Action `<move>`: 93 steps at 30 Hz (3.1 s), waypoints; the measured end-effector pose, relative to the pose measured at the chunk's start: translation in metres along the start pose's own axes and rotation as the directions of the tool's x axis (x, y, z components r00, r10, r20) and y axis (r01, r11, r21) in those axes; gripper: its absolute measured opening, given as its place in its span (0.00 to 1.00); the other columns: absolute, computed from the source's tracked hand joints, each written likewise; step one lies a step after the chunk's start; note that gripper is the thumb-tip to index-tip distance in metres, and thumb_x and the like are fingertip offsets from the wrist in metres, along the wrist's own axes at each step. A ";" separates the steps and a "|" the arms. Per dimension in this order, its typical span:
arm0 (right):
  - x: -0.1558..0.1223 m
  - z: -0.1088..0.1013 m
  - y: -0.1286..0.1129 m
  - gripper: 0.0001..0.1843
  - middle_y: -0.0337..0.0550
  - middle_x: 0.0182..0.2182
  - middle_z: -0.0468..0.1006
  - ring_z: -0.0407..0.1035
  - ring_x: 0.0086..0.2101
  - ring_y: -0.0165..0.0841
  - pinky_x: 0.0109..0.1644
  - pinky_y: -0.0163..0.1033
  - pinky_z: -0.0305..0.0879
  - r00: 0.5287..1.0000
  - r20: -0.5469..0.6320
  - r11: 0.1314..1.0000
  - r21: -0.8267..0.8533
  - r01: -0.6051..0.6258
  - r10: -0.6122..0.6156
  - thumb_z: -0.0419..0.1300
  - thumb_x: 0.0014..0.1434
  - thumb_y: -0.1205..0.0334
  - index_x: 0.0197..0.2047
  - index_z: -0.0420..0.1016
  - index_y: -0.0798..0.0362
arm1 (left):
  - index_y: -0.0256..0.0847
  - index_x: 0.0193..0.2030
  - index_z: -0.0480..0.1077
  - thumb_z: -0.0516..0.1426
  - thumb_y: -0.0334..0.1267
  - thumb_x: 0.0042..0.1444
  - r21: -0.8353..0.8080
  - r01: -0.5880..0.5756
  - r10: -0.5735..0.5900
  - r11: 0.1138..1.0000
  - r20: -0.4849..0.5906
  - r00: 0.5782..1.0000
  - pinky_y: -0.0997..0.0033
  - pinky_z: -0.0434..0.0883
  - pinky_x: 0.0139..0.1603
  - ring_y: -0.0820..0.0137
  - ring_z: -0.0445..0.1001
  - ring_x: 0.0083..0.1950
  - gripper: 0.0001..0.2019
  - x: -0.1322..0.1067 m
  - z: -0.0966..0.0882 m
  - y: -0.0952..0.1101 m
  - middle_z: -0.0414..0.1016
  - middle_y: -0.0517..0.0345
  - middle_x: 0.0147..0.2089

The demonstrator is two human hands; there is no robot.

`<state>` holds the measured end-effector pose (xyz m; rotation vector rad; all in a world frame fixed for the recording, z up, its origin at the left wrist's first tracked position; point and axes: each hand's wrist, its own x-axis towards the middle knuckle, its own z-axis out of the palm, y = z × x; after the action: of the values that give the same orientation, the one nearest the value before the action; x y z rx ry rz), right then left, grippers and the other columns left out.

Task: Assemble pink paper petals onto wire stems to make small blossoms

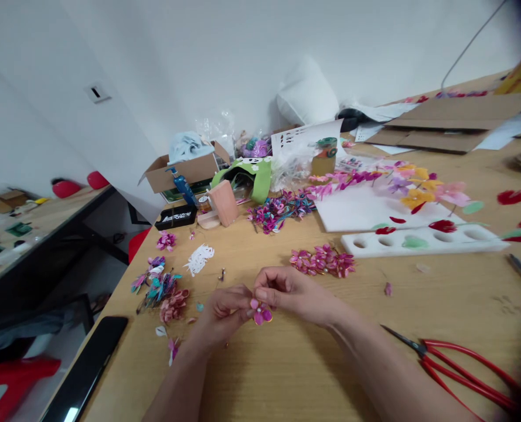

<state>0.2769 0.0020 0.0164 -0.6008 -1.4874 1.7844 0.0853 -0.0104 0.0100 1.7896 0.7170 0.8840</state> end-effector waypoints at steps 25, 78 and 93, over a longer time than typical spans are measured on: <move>0.005 0.005 0.007 0.29 0.37 0.18 0.66 0.58 0.21 0.26 0.26 0.33 0.55 0.978 -0.180 0.995 0.038 -0.095 0.100 0.52 0.57 0.37 0.22 0.67 0.56 | 0.39 0.30 0.78 0.60 0.38 0.54 0.031 -0.014 0.021 0.999 -0.232 0.973 0.72 0.64 0.32 0.71 0.66 0.29 0.08 0.001 0.000 -0.004 0.71 0.56 0.25; 0.006 0.016 0.012 0.27 0.35 0.18 0.69 0.61 0.19 0.23 0.24 0.29 0.55 0.977 -0.073 0.976 0.111 -0.190 0.198 0.63 0.46 0.37 0.24 0.70 0.57 | 0.43 0.38 0.79 0.59 0.34 0.54 0.223 -0.036 0.103 0.974 -0.297 0.949 0.71 0.70 0.37 0.68 0.74 0.34 0.08 -0.004 -0.008 -0.015 0.79 0.56 0.32; 0.008 0.024 0.020 0.14 0.37 0.20 0.67 0.60 0.23 0.27 0.27 0.33 0.55 0.957 -0.285 0.928 -0.370 -0.055 -0.056 0.56 0.59 0.54 0.27 0.68 0.55 | 0.44 0.32 0.79 0.62 0.34 0.50 -0.132 -0.158 -0.006 0.979 -0.787 0.618 0.69 0.69 0.46 0.73 0.74 0.33 0.03 -0.001 -0.022 -0.010 0.78 0.61 0.27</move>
<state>0.2494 -0.0081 0.0027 -1.0080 -1.6237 1.3415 0.0662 0.0037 0.0059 1.2016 1.0577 1.7878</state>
